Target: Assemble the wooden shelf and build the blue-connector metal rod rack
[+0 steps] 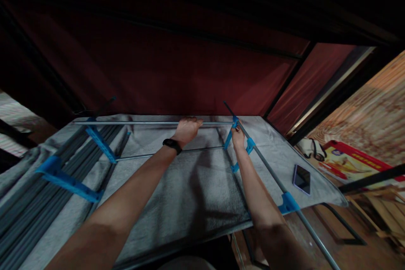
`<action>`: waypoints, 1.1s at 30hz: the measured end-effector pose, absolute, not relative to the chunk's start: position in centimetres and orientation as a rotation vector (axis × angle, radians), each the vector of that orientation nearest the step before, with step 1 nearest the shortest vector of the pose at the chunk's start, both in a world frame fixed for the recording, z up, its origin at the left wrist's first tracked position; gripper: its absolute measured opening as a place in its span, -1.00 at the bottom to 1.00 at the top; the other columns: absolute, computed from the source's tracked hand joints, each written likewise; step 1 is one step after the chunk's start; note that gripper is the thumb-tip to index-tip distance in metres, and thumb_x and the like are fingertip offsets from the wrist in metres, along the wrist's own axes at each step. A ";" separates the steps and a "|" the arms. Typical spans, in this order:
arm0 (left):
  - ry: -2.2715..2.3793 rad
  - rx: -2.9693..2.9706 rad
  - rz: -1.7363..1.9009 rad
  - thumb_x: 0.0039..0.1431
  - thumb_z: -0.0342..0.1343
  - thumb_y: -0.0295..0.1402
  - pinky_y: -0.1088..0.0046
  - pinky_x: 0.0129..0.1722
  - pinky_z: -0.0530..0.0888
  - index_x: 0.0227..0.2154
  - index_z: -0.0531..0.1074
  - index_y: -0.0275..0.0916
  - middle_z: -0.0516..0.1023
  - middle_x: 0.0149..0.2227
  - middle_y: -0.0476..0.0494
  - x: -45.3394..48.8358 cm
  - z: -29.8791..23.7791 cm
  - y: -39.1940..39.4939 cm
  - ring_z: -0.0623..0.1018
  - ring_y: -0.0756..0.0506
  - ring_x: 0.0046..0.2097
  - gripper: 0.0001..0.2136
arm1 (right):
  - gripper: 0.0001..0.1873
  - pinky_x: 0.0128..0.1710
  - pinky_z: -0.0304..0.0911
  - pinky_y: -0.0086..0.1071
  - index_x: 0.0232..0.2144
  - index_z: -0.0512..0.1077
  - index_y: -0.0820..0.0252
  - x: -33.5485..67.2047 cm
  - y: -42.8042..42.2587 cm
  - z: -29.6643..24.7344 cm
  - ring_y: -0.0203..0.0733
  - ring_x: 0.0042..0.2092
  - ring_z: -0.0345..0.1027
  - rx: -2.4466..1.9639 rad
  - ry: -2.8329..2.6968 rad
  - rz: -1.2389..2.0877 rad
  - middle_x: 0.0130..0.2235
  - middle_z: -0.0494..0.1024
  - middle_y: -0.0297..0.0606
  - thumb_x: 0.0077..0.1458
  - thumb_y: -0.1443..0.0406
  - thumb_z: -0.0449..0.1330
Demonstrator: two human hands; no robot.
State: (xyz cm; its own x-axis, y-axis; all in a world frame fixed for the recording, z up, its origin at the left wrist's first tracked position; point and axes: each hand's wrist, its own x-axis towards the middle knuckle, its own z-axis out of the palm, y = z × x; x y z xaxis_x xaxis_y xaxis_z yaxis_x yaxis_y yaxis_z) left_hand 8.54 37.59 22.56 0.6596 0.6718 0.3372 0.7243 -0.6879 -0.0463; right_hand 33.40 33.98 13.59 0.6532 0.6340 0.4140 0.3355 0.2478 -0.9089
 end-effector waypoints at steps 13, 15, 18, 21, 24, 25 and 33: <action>-1.109 -2.742 -0.431 0.40 -0.22 -0.24 0.30 -0.16 0.37 -0.08 0.48 -0.17 0.58 -0.16 -0.27 8.3 22.4 38.6 0.57 -0.20 -0.12 -0.65 | -0.48 0.13 0.21 -0.28 0.00 0.43 0.14 33.2 34.0 13.6 -0.23 0.00 0.38 -1.374 -0.867 0.259 -0.06 0.55 -0.27 -0.07 0.30 0.06; -1.106 -2.741 -0.414 0.40 -0.23 -0.23 0.30 -0.18 0.38 -0.07 0.48 -0.16 0.59 -0.17 -0.27 8.4 22.4 38.8 0.58 -0.20 -0.13 -0.64 | -0.46 0.15 0.19 -0.26 0.01 0.43 0.16 33.2 33.9 13.6 -0.22 0.00 0.38 -1.372 -0.859 0.273 -0.06 0.55 -0.26 -0.08 0.30 0.05; -1.109 -2.734 -0.382 0.40 -0.24 -0.20 0.30 -0.20 0.38 -0.06 0.47 -0.17 0.61 -0.19 -0.27 8.4 22.5 38.9 0.59 -0.21 -0.16 -0.62 | -0.46 0.16 0.18 -0.24 0.01 0.43 0.16 33.4 33.9 13.5 -0.23 0.00 0.37 -1.382 -0.844 0.292 -0.05 0.54 -0.25 -0.08 0.30 0.05; -1.107 -2.747 -0.364 0.40 -0.25 -0.19 0.30 -0.21 0.39 -0.06 0.47 -0.17 0.61 -0.17 -0.27 8.5 22.6 39.1 0.60 -0.22 -0.16 -0.61 | -0.47 0.15 0.18 -0.26 -0.01 0.44 0.15 33.4 33.8 13.4 -0.25 0.00 0.36 -1.380 -0.863 0.291 -0.03 0.54 -0.25 -0.08 0.29 0.05; -1.110 -2.781 -0.363 0.40 -0.25 -0.19 0.30 -0.18 0.39 -0.05 0.47 -0.17 0.62 -0.15 -0.27 8.5 22.6 39.2 0.60 -0.20 -0.16 -0.61 | -0.47 0.14 0.20 -0.28 -0.01 0.44 0.15 33.4 33.8 13.4 -0.25 0.01 0.37 -1.381 -0.862 0.284 -0.01 0.52 -0.24 -0.09 0.30 0.04; -1.114 -2.790 -0.361 0.40 -0.25 -0.18 0.30 -0.17 0.39 -0.05 0.47 -0.17 0.62 -0.15 -0.27 8.5 22.7 39.2 0.60 -0.20 -0.16 -0.61 | -0.46 0.13 0.20 -0.28 -0.01 0.44 0.15 33.3 33.8 13.5 -0.24 0.01 0.37 -1.382 -0.860 0.284 -0.01 0.52 -0.23 -0.10 0.30 0.04; -1.146 -2.766 -0.289 0.40 -0.27 -0.18 0.31 -0.19 0.40 -0.07 0.48 -0.17 0.63 -0.17 -0.26 8.7 23.2 39.0 0.60 -0.21 -0.15 -0.59 | -0.49 0.00 0.30 -0.32 -0.02 0.48 0.18 32.3 32.9 15.1 -0.15 -0.05 0.38 -1.424 -0.794 0.335 -0.20 0.56 -0.24 -0.07 0.31 0.08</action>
